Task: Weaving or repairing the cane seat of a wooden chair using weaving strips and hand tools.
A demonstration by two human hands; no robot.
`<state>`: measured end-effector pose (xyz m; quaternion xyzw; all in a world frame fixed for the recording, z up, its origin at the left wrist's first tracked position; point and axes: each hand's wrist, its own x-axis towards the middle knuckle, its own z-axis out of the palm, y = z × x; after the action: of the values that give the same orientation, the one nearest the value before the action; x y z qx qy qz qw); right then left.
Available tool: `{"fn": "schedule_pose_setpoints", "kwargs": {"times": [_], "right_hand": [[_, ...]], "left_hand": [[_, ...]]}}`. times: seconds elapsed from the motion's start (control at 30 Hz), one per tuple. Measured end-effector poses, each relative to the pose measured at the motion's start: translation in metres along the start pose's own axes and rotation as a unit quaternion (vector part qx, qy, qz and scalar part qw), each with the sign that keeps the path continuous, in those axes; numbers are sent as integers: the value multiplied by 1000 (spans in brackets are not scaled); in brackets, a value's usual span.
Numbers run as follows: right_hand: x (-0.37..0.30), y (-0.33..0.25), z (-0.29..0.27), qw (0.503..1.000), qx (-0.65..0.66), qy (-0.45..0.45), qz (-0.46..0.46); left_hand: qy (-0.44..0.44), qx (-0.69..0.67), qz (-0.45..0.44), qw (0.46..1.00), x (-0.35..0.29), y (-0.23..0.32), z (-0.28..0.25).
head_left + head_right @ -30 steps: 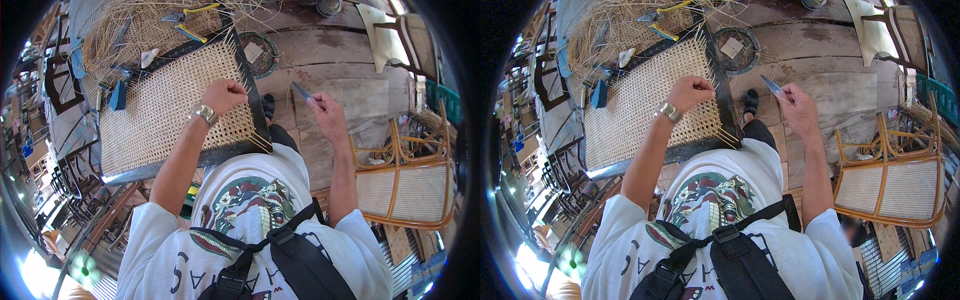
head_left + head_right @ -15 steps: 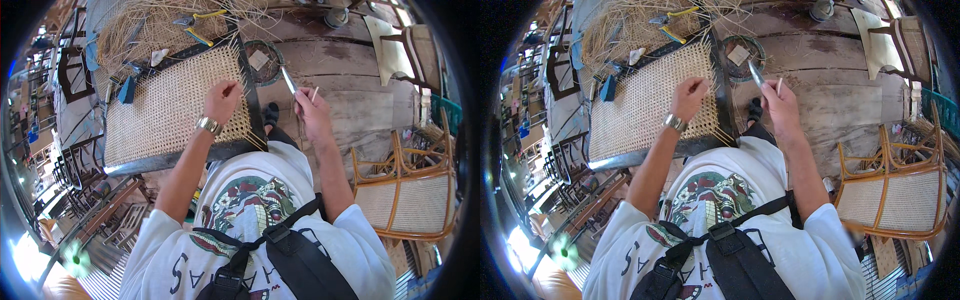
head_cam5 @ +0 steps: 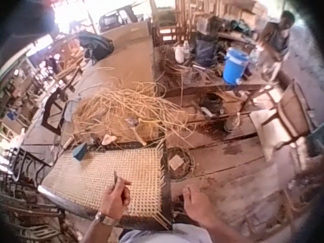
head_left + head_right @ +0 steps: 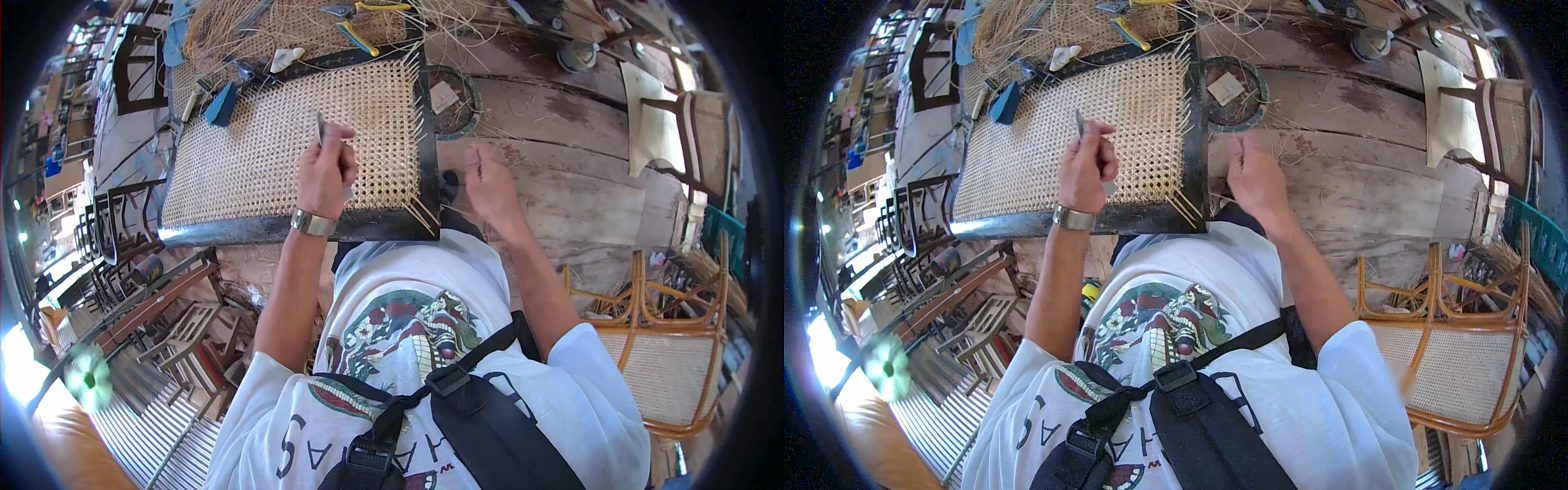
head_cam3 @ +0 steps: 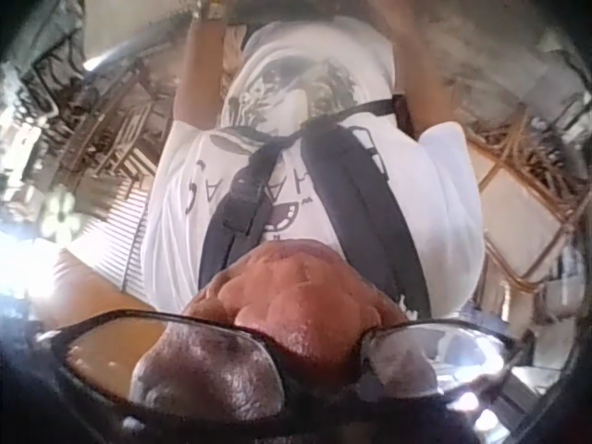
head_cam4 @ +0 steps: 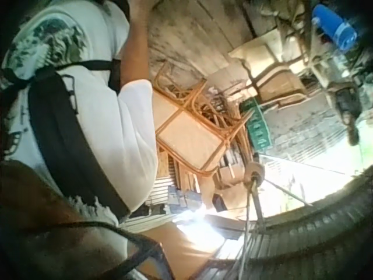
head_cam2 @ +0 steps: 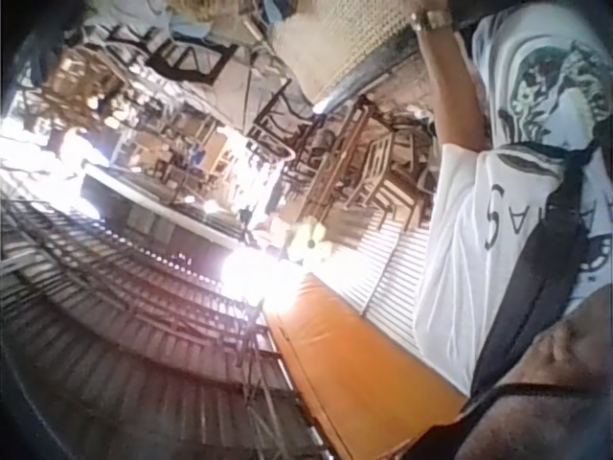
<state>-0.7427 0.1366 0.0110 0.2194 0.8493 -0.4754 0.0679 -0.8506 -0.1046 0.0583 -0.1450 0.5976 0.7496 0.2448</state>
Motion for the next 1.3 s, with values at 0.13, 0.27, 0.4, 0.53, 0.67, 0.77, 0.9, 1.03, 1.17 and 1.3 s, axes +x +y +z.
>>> {"fn": "schedule_pose_setpoints", "kwargs": {"times": [0.13, 0.27, 0.4, 0.53, 0.67, 0.77, 0.9, 1.03, 1.17, 1.3], "right_hand": [[-3, -18, -2, 965, -205, 146, -73], [-9, -38, 9, 939, -225, 218, -140], [-15, -35, 24, 916, -209, 249, -237], [-30, -60, 23, 989, -30, 102, -102], [-33, -73, 28, 985, 18, 101, -140], [-30, -82, 33, 987, -43, 91, -125], [-32, -98, 41, 976, -83, 121, -159], [-27, -84, 50, 991, 53, 115, -42], [-22, -71, 47, 954, 276, 64, 100], [-23, -77, 33, 892, 430, 31, 132]], "left_hand": [[-161, 185, 31, 969, -11, -16, 29], [-212, 119, -51, 969, -17, -19, 61], [-202, 144, -89, 965, -1, -27, 61], [-197, 250, -13, 948, 22, -27, 37], [-227, 242, -75, 940, 29, -14, 23], [-238, 183, -78, 951, 34, -12, 8], [-244, 113, -207, 941, 31, 1, -6], [-212, 12, -269, 939, 25, 22, -12], [-209, -4, -243, 947, 25, 21, -29], [-274, 56, -210, 937, 30, 28, -43]]}}
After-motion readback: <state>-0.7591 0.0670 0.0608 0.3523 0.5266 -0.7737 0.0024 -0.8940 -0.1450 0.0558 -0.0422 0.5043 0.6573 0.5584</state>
